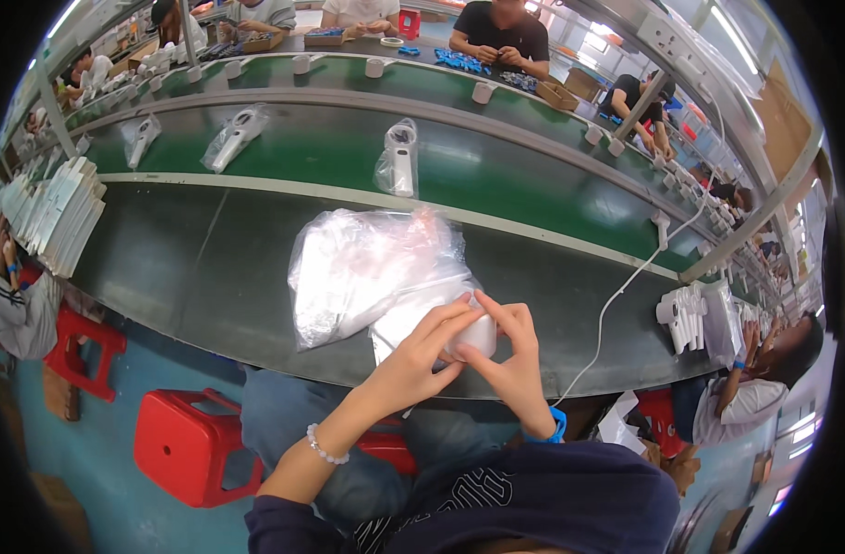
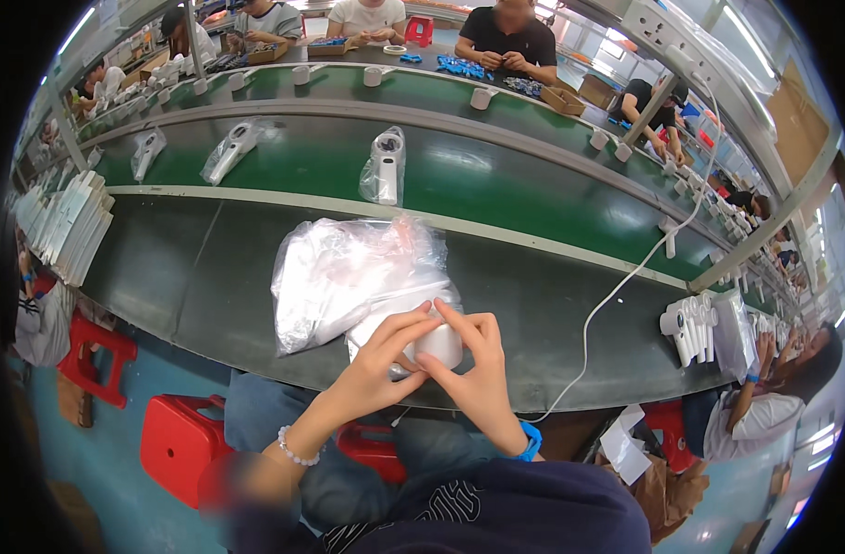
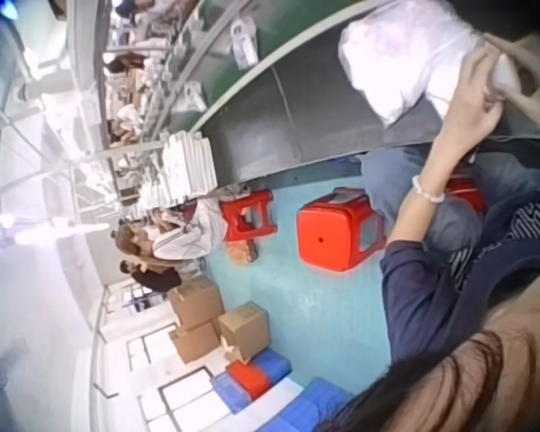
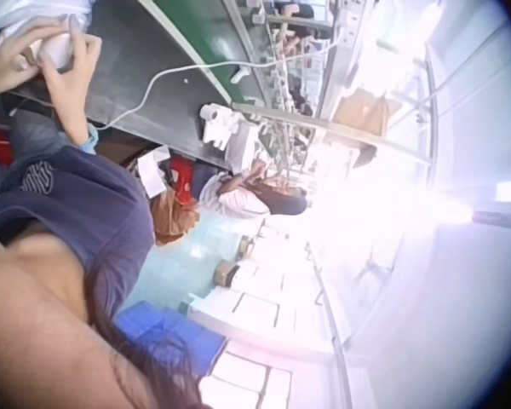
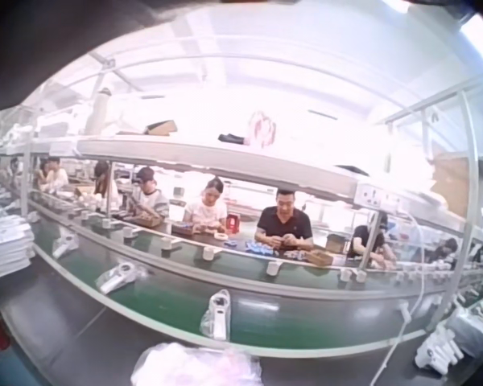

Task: Packaging small handheld fans into plastic bags on an electronics factory assembly line.

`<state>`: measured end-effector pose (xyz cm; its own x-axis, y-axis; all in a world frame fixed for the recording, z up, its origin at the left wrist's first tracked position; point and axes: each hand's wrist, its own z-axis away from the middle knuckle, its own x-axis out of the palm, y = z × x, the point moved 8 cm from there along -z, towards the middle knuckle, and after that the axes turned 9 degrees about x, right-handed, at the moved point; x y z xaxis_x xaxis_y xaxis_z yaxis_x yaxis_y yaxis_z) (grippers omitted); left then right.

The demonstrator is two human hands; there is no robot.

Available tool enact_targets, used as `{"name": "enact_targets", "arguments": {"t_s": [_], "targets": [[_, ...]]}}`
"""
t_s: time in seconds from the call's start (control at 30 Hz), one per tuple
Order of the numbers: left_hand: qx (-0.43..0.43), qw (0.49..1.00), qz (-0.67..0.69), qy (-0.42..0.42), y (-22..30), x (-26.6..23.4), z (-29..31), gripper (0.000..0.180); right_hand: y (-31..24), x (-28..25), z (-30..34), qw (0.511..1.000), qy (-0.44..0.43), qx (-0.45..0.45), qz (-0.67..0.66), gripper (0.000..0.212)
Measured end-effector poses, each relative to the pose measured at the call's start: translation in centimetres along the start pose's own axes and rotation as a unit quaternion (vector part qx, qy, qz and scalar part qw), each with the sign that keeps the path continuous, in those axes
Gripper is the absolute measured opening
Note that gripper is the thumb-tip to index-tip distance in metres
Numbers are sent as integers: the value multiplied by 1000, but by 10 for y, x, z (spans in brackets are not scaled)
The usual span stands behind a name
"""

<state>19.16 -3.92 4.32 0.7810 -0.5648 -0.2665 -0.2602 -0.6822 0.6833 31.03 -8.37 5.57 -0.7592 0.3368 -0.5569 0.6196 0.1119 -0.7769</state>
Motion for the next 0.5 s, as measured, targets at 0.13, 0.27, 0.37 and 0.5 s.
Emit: {"name": "enact_targets", "arguments": {"t_s": [0.13, 0.27, 0.37, 0.5], "targets": [[35, 999, -11, -20, 2, 11, 1, 65, -2, -2, 2, 994, 96, 14, 51, 73], [1, 999, 37, -13, -1, 11, -1, 63, 24, -2, 1, 992, 106, 46, 45, 79], [-28, 997, 60, 40, -5, -3, -2, 62, 30, -14, 3, 994, 90, -2, 60, 90], [-38, 993, 103, 46, -7, -2, -1, 61, 25, 4, 14, 991, -35, -103, 73, 94]]}}
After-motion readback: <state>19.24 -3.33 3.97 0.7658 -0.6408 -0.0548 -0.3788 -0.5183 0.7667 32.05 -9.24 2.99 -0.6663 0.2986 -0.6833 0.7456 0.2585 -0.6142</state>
